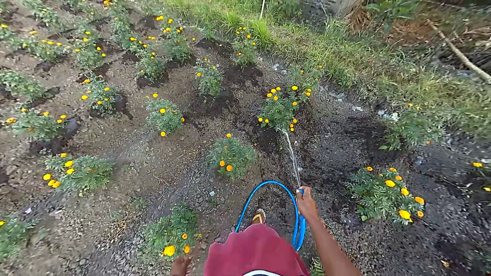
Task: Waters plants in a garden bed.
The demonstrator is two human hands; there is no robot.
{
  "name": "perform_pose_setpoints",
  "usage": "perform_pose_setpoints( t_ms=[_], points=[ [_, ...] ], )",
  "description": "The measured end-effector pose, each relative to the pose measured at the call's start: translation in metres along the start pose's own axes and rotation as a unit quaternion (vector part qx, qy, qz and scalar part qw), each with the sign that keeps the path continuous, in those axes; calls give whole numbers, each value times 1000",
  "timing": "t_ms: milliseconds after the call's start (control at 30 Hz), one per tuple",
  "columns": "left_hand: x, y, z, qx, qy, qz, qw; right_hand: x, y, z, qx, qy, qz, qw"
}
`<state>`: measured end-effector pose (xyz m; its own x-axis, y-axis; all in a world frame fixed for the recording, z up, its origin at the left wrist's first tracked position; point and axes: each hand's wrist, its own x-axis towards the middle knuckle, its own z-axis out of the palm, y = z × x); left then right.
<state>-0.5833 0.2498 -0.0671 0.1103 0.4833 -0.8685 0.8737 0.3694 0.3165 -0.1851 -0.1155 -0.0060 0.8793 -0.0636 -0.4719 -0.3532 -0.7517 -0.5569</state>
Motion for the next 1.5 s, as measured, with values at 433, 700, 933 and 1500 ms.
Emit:
perform_pose_setpoints(
  t_ms=[433, 700, 933, 1500],
  points=[
    [26, -70, -85, -3, -12, 20, 1000, -132, 11, 87, -27, -17, -8, 999],
    [23, -127, -130, -3, -8, 4, 1000, -213, -27, 139, -22, -69, -18, 997],
    [8, -166, -137, -13, 10, -23, 1000, -214, -42, 150, -29, -125, 9, 992],
    [-40, -172, -123, -15, 54, -19, 998, -179, 24, 145, 39, -211, 27, 976]
  ],
)
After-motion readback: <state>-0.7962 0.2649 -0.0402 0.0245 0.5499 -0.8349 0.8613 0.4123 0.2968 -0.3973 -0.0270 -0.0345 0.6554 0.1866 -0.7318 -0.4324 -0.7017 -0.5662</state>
